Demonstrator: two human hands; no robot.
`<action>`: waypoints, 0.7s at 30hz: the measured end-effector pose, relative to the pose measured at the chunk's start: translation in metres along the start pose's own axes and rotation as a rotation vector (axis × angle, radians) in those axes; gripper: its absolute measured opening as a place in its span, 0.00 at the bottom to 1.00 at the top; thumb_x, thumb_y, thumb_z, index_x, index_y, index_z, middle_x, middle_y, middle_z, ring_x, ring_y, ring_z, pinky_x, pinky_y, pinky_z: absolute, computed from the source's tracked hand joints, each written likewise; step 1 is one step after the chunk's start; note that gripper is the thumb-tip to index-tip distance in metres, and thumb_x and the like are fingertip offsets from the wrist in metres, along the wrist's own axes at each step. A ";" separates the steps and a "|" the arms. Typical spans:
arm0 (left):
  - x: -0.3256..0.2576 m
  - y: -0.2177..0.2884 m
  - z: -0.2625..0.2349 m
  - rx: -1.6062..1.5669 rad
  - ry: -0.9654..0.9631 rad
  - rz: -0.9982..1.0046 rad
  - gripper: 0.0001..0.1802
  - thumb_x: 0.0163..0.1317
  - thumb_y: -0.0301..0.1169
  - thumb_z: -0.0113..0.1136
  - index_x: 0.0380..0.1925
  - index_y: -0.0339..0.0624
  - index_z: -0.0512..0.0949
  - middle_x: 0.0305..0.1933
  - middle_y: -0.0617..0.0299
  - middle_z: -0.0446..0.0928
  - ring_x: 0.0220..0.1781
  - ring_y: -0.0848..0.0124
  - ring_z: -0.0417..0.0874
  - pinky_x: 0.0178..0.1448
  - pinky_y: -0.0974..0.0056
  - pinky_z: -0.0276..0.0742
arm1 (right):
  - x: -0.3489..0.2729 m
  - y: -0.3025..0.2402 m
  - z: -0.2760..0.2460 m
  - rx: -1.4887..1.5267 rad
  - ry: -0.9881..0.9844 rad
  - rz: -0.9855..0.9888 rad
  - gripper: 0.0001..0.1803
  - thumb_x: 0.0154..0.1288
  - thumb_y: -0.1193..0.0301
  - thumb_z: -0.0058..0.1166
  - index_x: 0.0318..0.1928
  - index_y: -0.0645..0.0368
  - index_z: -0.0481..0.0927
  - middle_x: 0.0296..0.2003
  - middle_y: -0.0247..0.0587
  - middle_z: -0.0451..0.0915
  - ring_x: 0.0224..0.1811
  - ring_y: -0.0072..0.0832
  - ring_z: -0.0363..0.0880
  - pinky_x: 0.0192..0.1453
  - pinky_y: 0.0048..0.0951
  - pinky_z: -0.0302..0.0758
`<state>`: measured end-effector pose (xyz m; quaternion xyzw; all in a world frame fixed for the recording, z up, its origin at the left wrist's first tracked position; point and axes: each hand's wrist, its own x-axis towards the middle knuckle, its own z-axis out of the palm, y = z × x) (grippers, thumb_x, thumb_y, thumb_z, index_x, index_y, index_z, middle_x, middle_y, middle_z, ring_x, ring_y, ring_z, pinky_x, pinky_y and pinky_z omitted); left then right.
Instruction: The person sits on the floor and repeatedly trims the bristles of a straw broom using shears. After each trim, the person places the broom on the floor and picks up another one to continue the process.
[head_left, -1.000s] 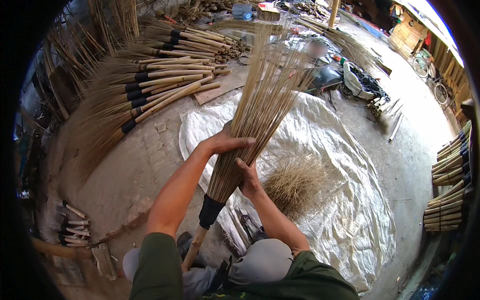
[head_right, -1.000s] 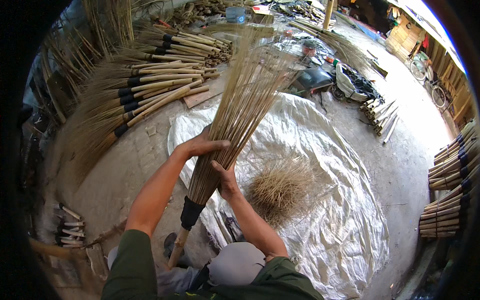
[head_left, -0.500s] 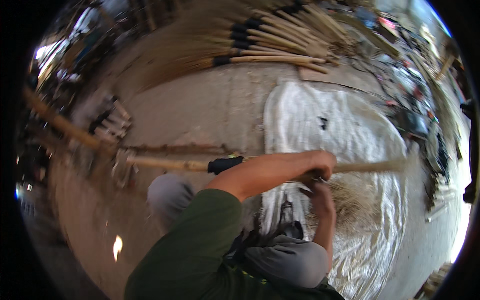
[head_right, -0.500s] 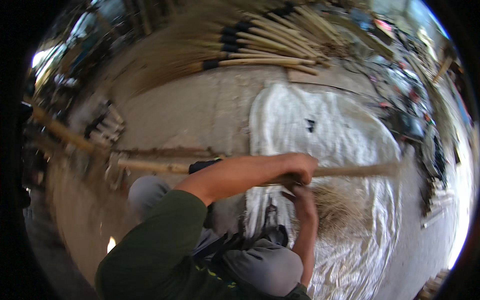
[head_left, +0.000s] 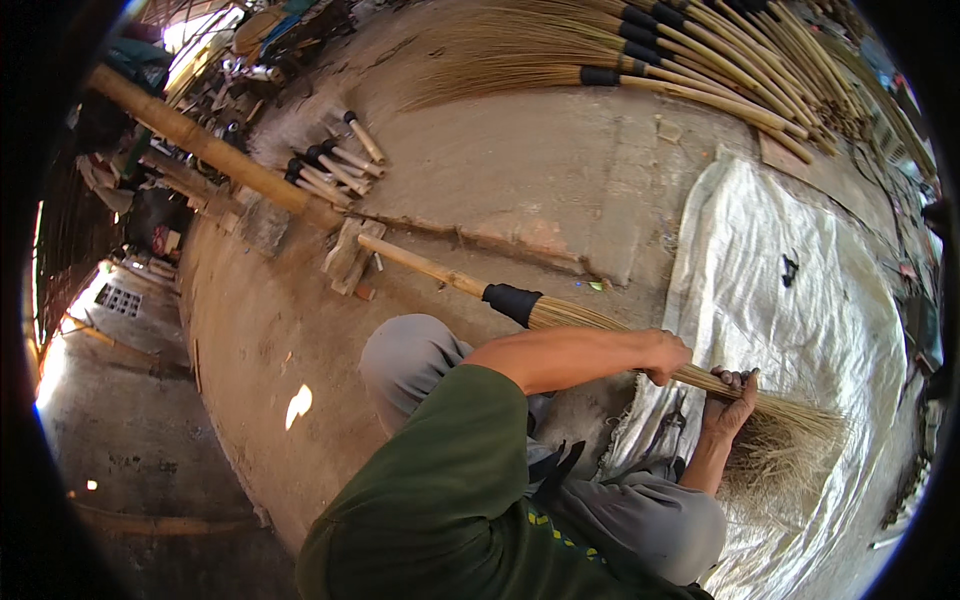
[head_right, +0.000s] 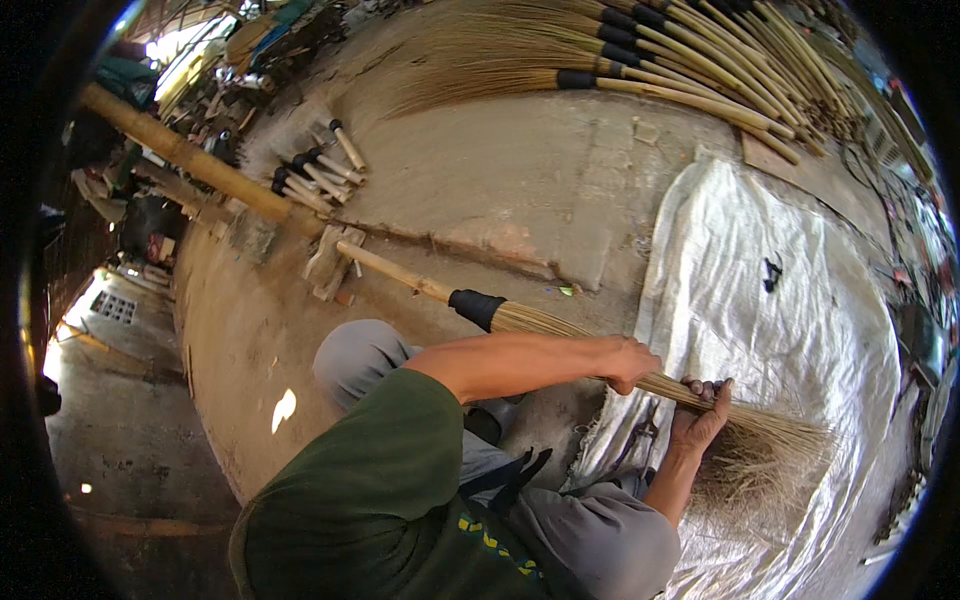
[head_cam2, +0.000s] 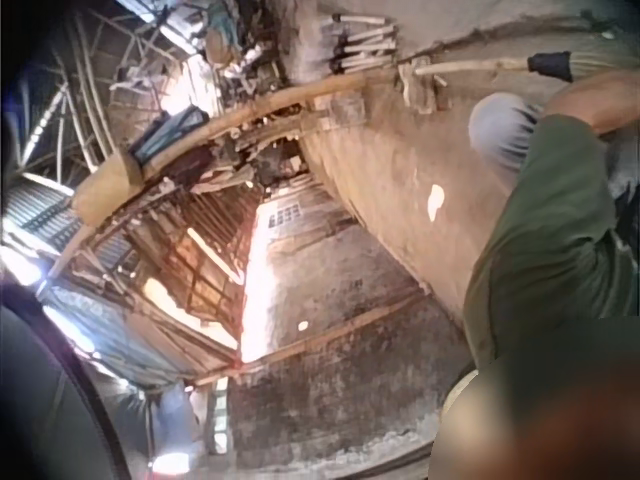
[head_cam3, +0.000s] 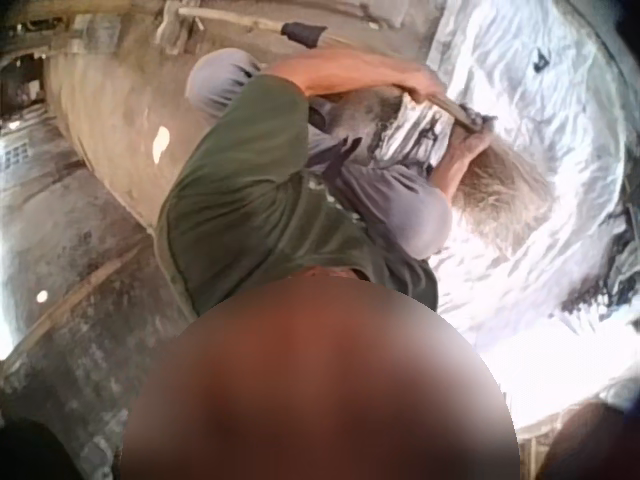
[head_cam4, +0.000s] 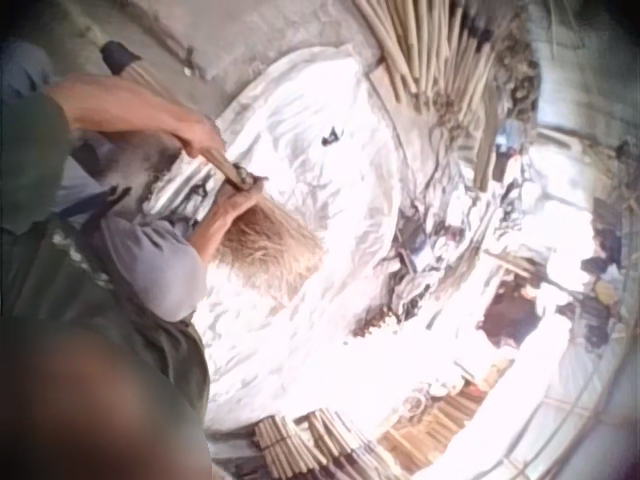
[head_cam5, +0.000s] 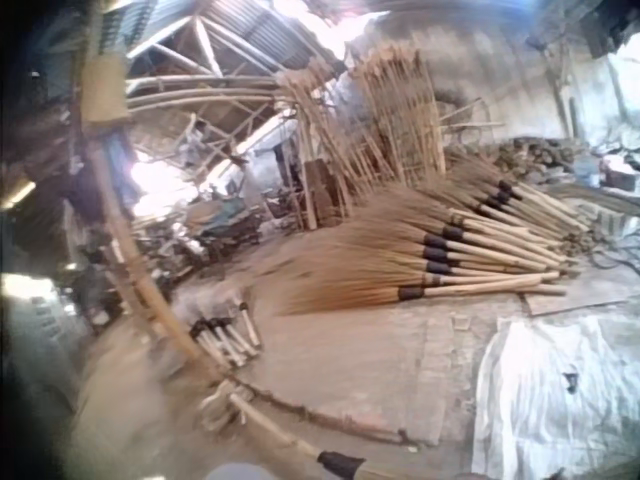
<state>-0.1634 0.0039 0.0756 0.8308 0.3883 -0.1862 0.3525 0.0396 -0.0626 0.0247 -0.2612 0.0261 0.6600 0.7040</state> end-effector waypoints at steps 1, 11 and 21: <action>-0.002 -0.007 0.002 0.017 0.001 -0.019 0.22 0.46 0.29 0.68 0.44 0.35 0.84 0.48 0.42 0.86 0.52 0.47 0.88 0.52 0.49 0.85 | 0.002 0.007 0.003 -0.011 -0.002 0.008 0.14 0.75 0.61 0.60 0.35 0.54 0.74 0.21 0.31 0.70 0.28 0.31 0.74 0.52 0.43 0.76; -0.024 -0.071 0.003 -0.065 -0.120 0.038 0.23 0.44 0.35 0.73 0.43 0.41 0.84 0.43 0.46 0.87 0.47 0.51 0.88 0.50 0.48 0.84 | 0.006 0.063 0.024 -0.063 0.115 0.080 0.17 0.76 0.58 0.60 0.32 0.51 0.73 0.21 0.33 0.72 0.28 0.31 0.75 0.53 0.44 0.76; -0.022 -0.067 -0.002 -0.202 -0.366 -0.025 0.62 0.45 0.65 0.79 0.71 0.33 0.66 0.67 0.40 0.75 0.67 0.51 0.77 0.71 0.52 0.72 | -0.009 0.093 -0.009 -0.441 0.417 -0.022 0.26 0.80 0.46 0.46 0.38 0.58 0.75 0.34 0.49 0.83 0.38 0.41 0.82 0.53 0.44 0.76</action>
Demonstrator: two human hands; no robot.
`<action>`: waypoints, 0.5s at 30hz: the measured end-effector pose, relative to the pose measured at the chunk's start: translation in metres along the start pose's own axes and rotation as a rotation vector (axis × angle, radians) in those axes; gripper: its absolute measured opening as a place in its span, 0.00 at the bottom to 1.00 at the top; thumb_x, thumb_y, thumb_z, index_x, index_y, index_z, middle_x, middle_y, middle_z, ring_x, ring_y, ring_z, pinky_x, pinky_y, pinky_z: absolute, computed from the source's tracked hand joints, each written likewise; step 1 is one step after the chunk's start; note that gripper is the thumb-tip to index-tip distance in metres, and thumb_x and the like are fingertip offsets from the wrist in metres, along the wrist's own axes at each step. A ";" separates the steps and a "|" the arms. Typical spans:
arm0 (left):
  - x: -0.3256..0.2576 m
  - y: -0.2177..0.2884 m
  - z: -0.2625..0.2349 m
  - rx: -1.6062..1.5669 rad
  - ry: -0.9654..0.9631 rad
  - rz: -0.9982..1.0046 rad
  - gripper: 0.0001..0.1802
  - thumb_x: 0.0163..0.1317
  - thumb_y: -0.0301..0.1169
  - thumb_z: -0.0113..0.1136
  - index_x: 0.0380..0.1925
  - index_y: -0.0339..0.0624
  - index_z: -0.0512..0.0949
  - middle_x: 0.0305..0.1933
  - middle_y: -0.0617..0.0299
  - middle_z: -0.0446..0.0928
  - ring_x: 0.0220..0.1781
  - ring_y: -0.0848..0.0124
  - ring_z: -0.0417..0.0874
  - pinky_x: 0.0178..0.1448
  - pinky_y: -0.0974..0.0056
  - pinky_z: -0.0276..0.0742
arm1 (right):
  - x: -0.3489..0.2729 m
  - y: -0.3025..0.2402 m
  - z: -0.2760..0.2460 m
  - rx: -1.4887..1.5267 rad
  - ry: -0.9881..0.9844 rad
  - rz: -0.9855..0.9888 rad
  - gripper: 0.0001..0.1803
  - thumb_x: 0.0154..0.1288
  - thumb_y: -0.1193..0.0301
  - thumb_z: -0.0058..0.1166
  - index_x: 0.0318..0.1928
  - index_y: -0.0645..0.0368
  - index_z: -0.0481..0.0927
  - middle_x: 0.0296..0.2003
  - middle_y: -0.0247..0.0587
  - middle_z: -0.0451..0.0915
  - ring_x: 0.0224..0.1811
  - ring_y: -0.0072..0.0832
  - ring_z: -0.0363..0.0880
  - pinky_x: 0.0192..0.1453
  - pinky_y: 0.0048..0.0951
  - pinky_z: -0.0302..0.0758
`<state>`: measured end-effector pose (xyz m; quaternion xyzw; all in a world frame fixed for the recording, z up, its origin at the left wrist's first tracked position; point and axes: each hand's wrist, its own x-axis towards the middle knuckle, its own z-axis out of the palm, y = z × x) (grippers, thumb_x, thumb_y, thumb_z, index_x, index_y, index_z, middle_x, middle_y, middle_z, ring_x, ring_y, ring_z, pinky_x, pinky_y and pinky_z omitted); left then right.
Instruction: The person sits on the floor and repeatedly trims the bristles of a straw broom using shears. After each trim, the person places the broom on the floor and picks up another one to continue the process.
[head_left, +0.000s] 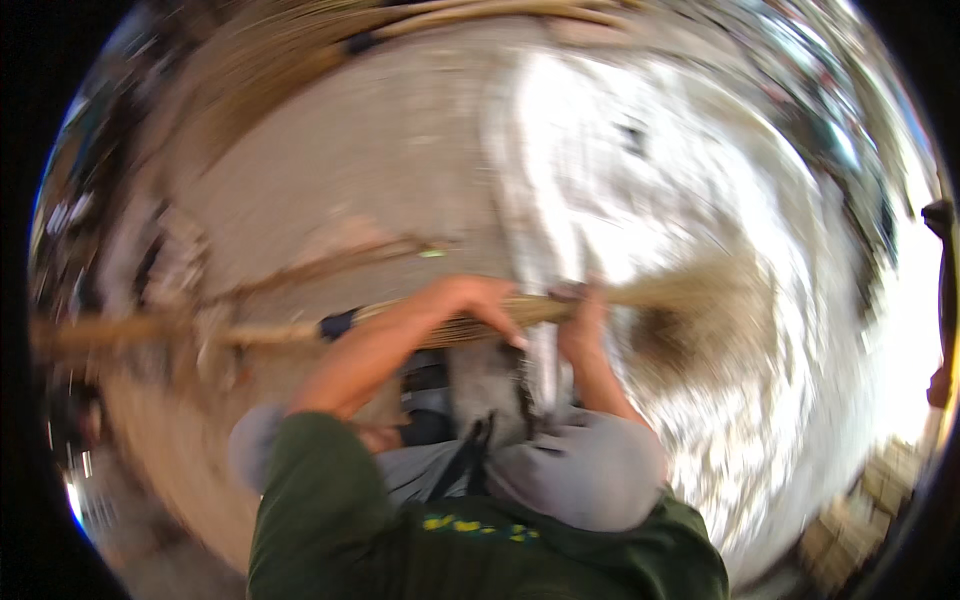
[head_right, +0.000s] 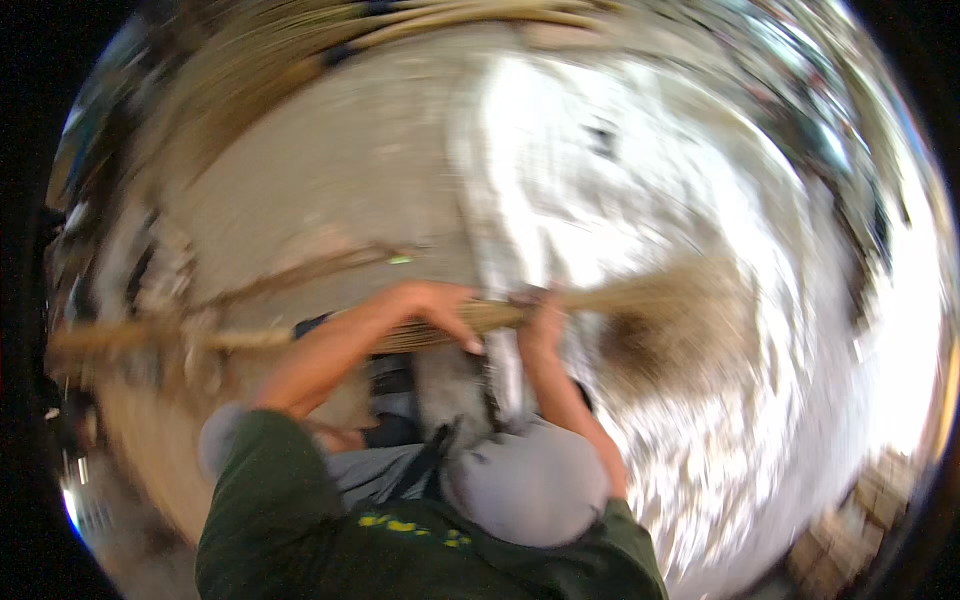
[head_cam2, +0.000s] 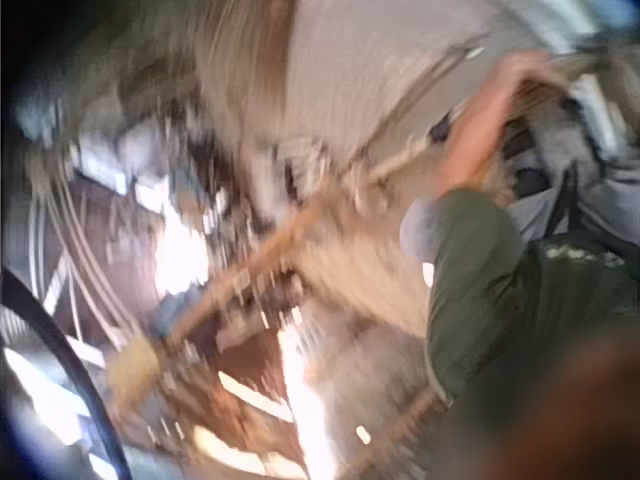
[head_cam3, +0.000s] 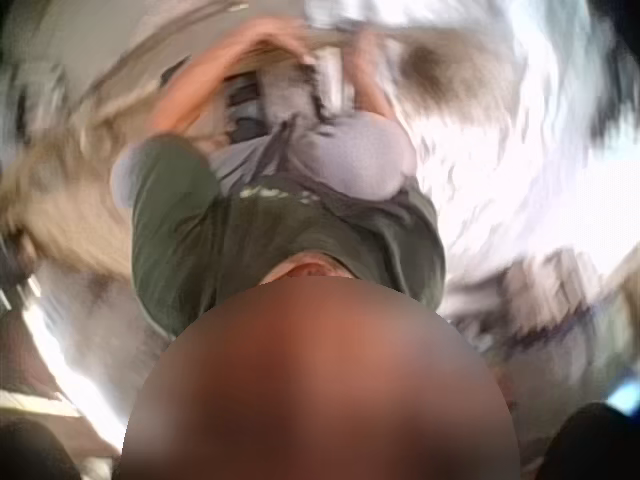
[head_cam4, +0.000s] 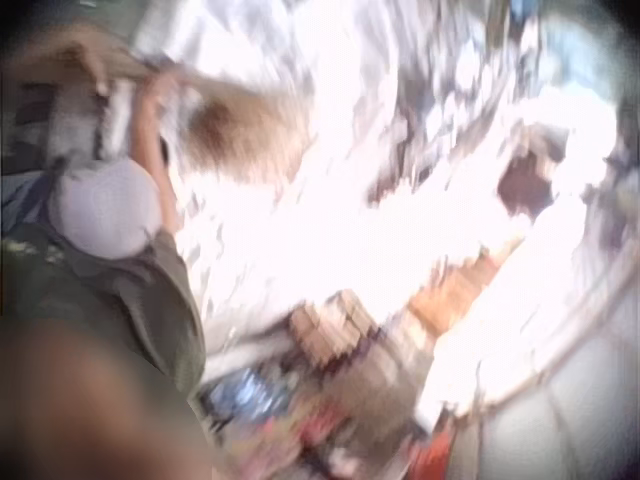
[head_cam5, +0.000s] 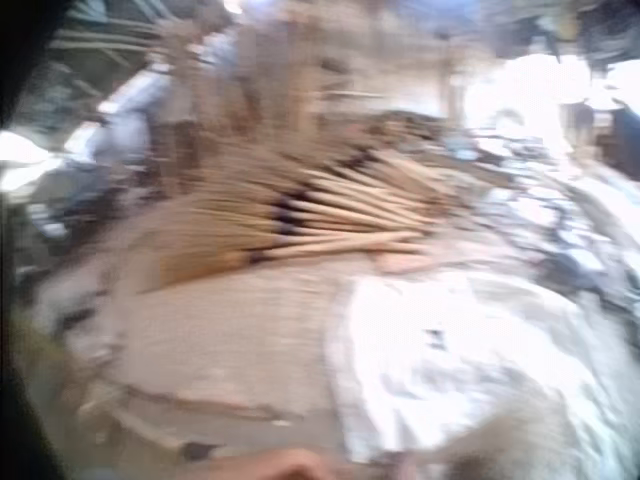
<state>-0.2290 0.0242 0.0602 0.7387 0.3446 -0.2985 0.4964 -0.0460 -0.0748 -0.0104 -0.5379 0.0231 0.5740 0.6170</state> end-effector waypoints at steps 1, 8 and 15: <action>0.007 0.016 -0.012 -0.045 -0.014 0.032 0.63 0.50 0.69 0.73 0.71 0.29 0.65 0.69 0.37 0.74 0.70 0.50 0.76 0.73 0.51 0.71 | 0.001 0.002 -0.004 0.080 -0.014 -0.011 0.26 0.79 0.45 0.49 0.37 0.57 0.75 0.31 0.45 0.82 0.34 0.40 0.81 0.50 0.43 0.77; 0.079 0.164 -0.034 0.185 0.336 0.222 0.47 0.64 0.63 0.61 0.62 0.26 0.73 0.59 0.30 0.79 0.63 0.42 0.81 0.67 0.50 0.75 | -0.001 0.013 -0.009 0.382 -0.298 -0.067 0.16 0.77 0.56 0.57 0.56 0.50 0.74 0.47 0.35 0.81 0.48 0.29 0.81 0.53 0.40 0.80; 0.135 0.207 -0.002 0.050 0.379 0.235 0.29 0.74 0.51 0.53 0.48 0.30 0.75 0.46 0.32 0.82 0.53 0.37 0.83 0.58 0.46 0.77 | 0.001 0.012 -0.032 0.326 -0.481 0.132 0.20 0.75 0.56 0.59 0.57 0.55 0.73 0.58 0.43 0.78 0.60 0.35 0.78 0.61 0.41 0.77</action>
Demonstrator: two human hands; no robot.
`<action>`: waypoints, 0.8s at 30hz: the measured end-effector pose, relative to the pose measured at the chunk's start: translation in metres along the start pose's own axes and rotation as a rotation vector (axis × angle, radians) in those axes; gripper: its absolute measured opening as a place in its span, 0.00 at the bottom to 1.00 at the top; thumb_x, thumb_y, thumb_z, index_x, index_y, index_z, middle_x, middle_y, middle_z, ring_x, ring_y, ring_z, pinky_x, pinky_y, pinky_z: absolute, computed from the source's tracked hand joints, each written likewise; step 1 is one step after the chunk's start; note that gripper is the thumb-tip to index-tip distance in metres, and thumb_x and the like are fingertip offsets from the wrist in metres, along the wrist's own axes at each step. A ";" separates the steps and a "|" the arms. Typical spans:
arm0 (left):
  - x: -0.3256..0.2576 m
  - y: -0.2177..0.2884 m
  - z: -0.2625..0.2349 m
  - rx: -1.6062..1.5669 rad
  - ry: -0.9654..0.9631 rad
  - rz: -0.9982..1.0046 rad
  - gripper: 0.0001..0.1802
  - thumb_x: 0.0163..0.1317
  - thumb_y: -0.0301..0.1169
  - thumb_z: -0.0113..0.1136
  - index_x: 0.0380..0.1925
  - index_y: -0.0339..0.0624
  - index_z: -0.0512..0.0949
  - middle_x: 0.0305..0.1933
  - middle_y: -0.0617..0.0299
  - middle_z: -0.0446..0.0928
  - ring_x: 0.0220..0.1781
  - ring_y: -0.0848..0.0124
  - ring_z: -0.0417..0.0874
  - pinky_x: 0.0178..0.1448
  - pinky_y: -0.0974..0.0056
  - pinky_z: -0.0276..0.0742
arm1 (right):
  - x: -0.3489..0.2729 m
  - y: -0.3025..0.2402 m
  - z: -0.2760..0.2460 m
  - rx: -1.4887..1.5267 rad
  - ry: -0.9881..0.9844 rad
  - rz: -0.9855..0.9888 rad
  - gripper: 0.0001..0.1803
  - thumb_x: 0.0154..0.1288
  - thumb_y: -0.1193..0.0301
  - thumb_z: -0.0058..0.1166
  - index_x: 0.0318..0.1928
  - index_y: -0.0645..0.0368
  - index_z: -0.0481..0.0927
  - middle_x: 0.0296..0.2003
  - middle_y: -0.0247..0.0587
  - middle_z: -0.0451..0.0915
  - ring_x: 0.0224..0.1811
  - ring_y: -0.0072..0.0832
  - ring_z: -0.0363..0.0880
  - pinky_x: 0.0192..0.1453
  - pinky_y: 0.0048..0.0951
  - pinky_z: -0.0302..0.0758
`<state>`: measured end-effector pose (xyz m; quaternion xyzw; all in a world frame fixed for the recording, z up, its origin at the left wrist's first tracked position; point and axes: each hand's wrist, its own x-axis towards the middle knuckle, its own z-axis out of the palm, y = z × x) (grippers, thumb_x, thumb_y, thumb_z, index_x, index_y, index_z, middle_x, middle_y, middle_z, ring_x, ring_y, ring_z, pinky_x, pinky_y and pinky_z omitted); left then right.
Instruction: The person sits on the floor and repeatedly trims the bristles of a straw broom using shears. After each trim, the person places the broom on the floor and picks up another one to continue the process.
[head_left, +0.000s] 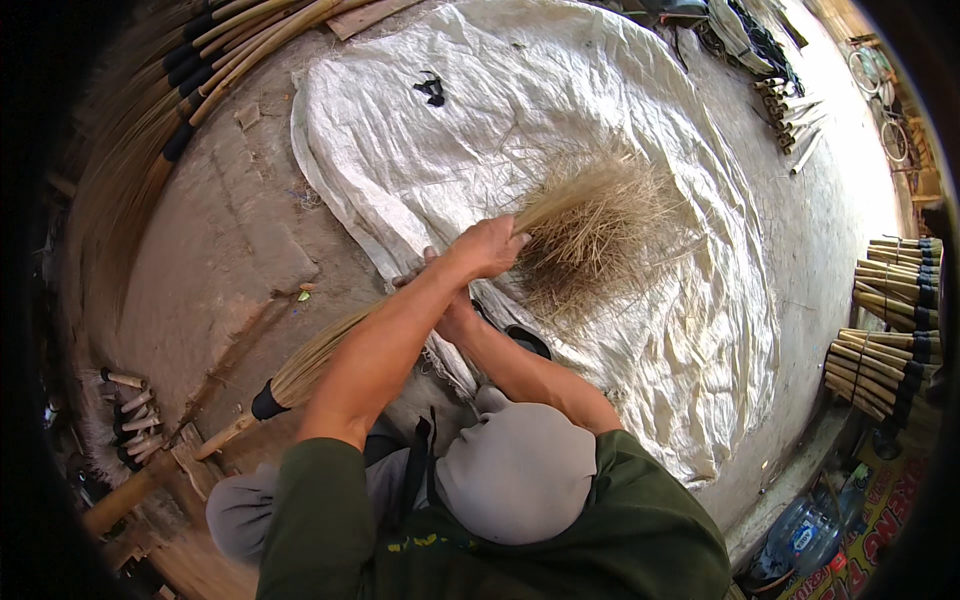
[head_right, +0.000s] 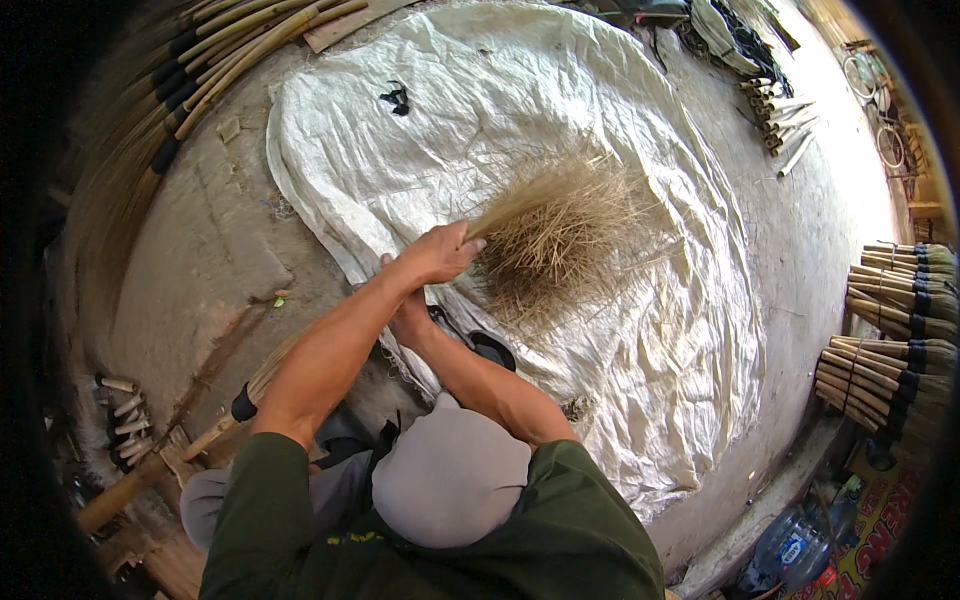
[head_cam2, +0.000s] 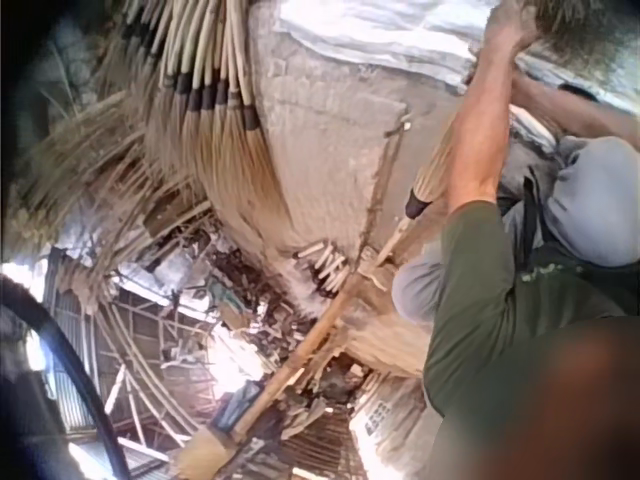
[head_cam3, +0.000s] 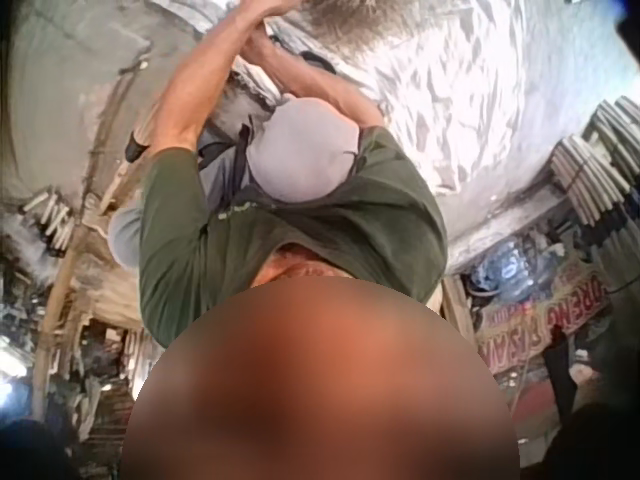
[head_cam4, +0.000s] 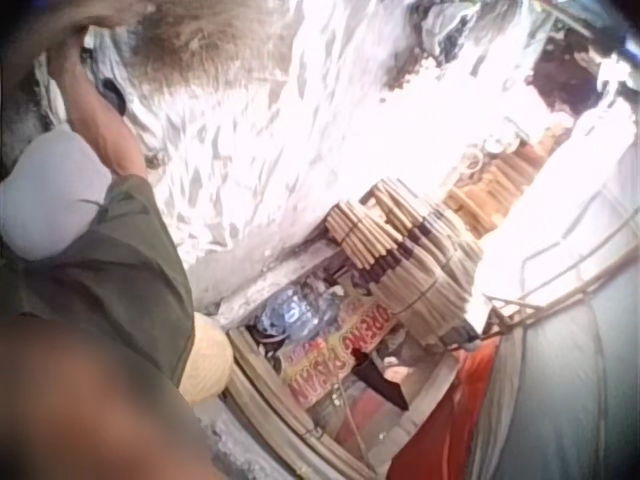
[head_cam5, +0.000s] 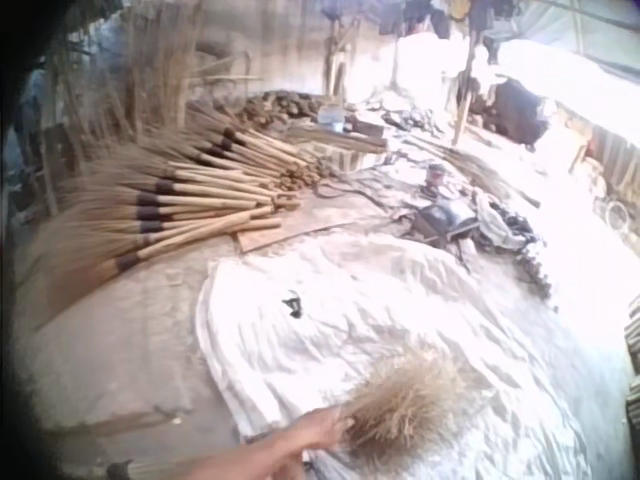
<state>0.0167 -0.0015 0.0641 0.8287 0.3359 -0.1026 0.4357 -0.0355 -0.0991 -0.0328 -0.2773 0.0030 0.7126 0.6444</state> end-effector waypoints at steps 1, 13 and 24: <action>0.001 -0.006 0.001 -0.042 0.016 -0.018 0.28 0.74 0.50 0.52 0.48 0.30 0.75 0.45 0.32 0.82 0.53 0.37 0.83 0.57 0.46 0.77 | -0.003 -0.006 0.001 -0.202 0.053 0.023 0.25 0.74 0.55 0.60 0.60 0.58 0.73 0.62 0.48 0.77 0.63 0.38 0.77 0.65 0.43 0.76; 0.019 -0.027 -0.010 0.024 0.118 -0.035 0.31 0.70 0.54 0.54 0.40 0.28 0.76 0.39 0.29 0.81 0.43 0.35 0.83 0.49 0.43 0.77 | -0.101 -0.041 -0.022 -2.222 0.269 -0.141 0.47 0.56 0.54 0.71 0.73 0.53 0.65 0.58 0.44 0.73 0.65 0.41 0.68 0.66 0.56 0.61; 0.024 -0.035 -0.006 0.059 0.112 -0.020 0.37 0.77 0.61 0.44 0.39 0.29 0.74 0.35 0.30 0.79 0.39 0.38 0.83 0.46 0.43 0.76 | -0.070 -0.040 -0.037 -1.722 0.382 0.010 0.32 0.58 0.65 0.63 0.61 0.66 0.69 0.54 0.63 0.78 0.58 0.63 0.78 0.60 0.54 0.75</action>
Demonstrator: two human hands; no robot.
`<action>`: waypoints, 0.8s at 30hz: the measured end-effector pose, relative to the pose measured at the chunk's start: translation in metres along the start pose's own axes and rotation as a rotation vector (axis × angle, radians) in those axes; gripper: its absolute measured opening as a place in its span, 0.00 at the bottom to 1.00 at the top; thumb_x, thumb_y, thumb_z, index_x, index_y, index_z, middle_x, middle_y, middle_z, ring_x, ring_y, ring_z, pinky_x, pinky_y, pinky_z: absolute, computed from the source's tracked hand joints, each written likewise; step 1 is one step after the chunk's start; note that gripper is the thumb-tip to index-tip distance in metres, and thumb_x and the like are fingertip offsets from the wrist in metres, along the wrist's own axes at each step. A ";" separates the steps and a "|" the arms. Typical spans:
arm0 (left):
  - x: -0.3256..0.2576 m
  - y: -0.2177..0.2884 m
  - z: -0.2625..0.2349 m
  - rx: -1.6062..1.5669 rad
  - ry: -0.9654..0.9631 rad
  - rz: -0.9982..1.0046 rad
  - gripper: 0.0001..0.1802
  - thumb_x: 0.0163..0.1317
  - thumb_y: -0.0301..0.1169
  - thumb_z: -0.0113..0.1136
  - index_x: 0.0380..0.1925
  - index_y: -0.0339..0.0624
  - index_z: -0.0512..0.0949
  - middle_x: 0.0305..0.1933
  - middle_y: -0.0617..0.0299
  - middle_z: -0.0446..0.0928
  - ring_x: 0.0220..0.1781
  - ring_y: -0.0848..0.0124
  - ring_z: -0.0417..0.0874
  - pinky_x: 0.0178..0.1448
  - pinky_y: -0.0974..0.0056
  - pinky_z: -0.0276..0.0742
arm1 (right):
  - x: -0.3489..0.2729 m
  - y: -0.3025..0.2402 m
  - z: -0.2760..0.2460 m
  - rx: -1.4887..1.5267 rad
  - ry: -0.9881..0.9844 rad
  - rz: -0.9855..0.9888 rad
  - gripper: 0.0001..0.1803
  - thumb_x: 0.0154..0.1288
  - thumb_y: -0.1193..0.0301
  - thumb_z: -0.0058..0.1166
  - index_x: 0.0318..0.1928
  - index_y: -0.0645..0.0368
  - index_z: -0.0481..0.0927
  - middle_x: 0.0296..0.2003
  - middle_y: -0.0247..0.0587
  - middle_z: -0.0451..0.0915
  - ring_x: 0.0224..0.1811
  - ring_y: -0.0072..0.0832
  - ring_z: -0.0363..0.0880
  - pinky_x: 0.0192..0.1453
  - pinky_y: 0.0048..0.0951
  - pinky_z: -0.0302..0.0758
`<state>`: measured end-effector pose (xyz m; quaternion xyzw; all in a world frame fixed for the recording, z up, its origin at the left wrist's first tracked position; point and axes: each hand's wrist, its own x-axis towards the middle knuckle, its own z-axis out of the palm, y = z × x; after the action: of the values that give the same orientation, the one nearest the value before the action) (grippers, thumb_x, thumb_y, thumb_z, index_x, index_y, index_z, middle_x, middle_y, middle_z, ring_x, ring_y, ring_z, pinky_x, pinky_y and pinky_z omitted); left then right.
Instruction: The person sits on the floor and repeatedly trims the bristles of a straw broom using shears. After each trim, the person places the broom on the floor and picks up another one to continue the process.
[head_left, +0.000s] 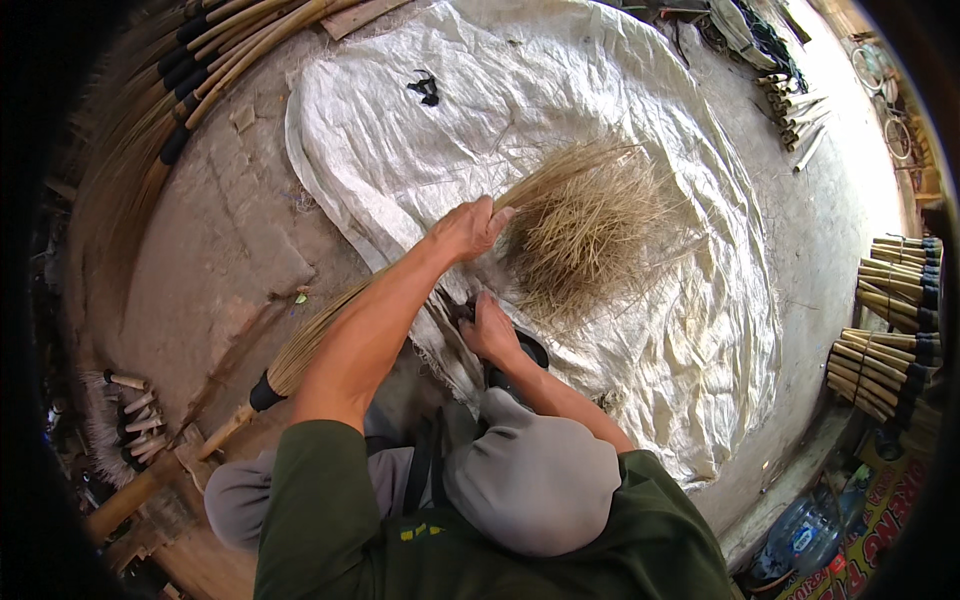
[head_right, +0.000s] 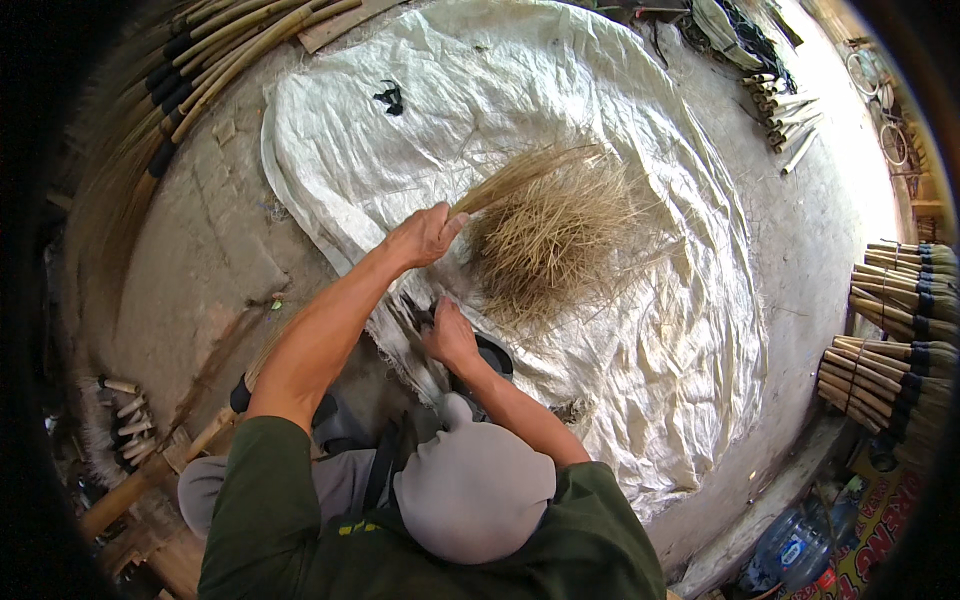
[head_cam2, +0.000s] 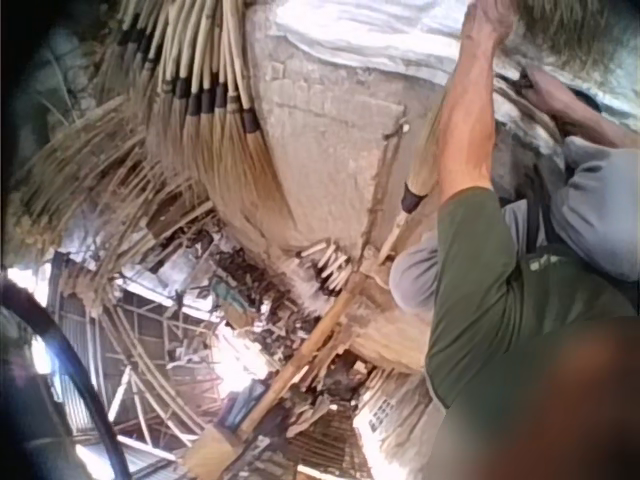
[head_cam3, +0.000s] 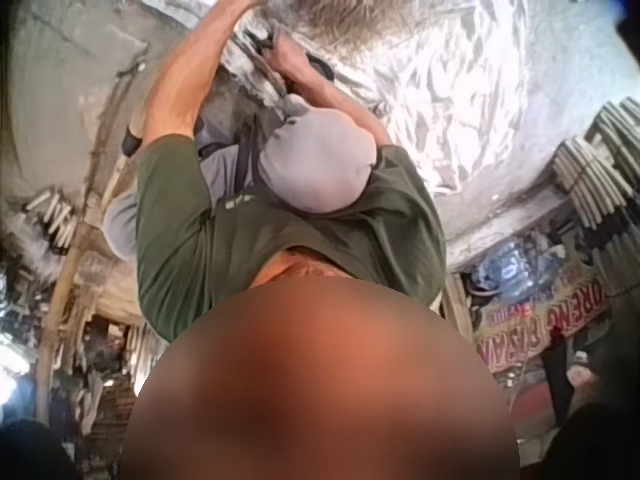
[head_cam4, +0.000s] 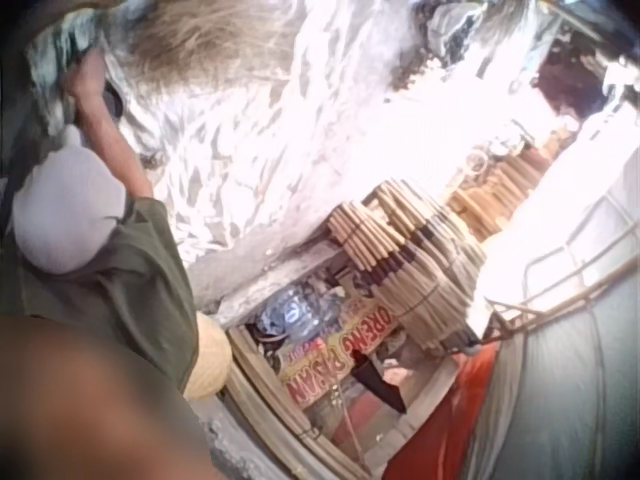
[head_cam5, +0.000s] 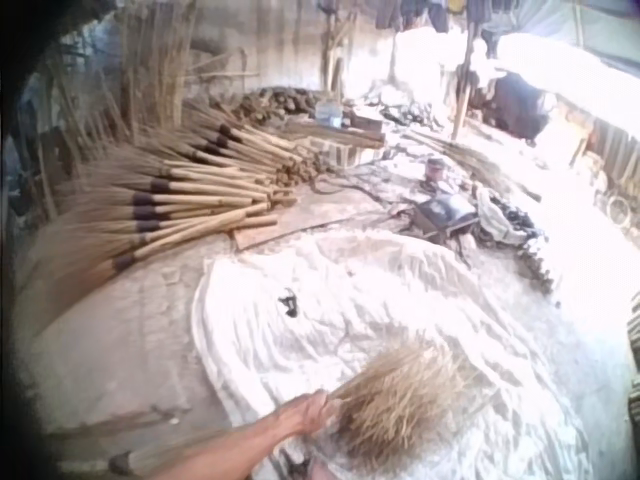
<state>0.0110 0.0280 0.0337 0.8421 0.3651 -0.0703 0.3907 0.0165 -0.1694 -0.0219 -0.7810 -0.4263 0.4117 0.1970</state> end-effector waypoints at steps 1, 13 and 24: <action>0.001 -0.004 0.002 -0.029 -0.023 0.027 0.38 0.77 0.62 0.44 0.38 0.29 0.74 0.35 0.30 0.79 0.39 0.39 0.82 0.47 0.43 0.76 | 0.001 0.001 -0.005 0.052 -0.052 -0.007 0.30 0.59 0.65 0.62 0.59 0.67 0.70 0.52 0.65 0.79 0.58 0.63 0.78 0.60 0.54 0.75; 0.014 -0.021 0.004 -0.114 -0.120 0.042 0.38 0.77 0.62 0.45 0.41 0.31 0.76 0.35 0.40 0.80 0.39 0.54 0.80 0.49 0.49 0.76 | -0.076 0.005 -0.123 1.735 -0.443 0.082 0.24 0.74 0.68 0.55 0.66 0.55 0.64 0.42 0.48 0.81 0.45 0.34 0.82 0.49 0.37 0.78; 0.015 -0.023 0.011 -0.176 0.000 0.071 0.38 0.74 0.64 0.49 0.40 0.33 0.77 0.29 0.41 0.78 0.32 0.53 0.78 0.43 0.48 0.75 | 0.003 0.033 -0.125 -0.066 -0.107 0.025 0.28 0.69 0.60 0.59 0.61 0.70 0.73 0.47 0.67 0.84 0.55 0.56 0.83 0.61 0.51 0.77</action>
<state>0.0085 0.0386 0.0058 0.8171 0.3397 -0.0239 0.4652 0.1352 -0.1805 0.0274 -0.7692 -0.4398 0.4409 0.1432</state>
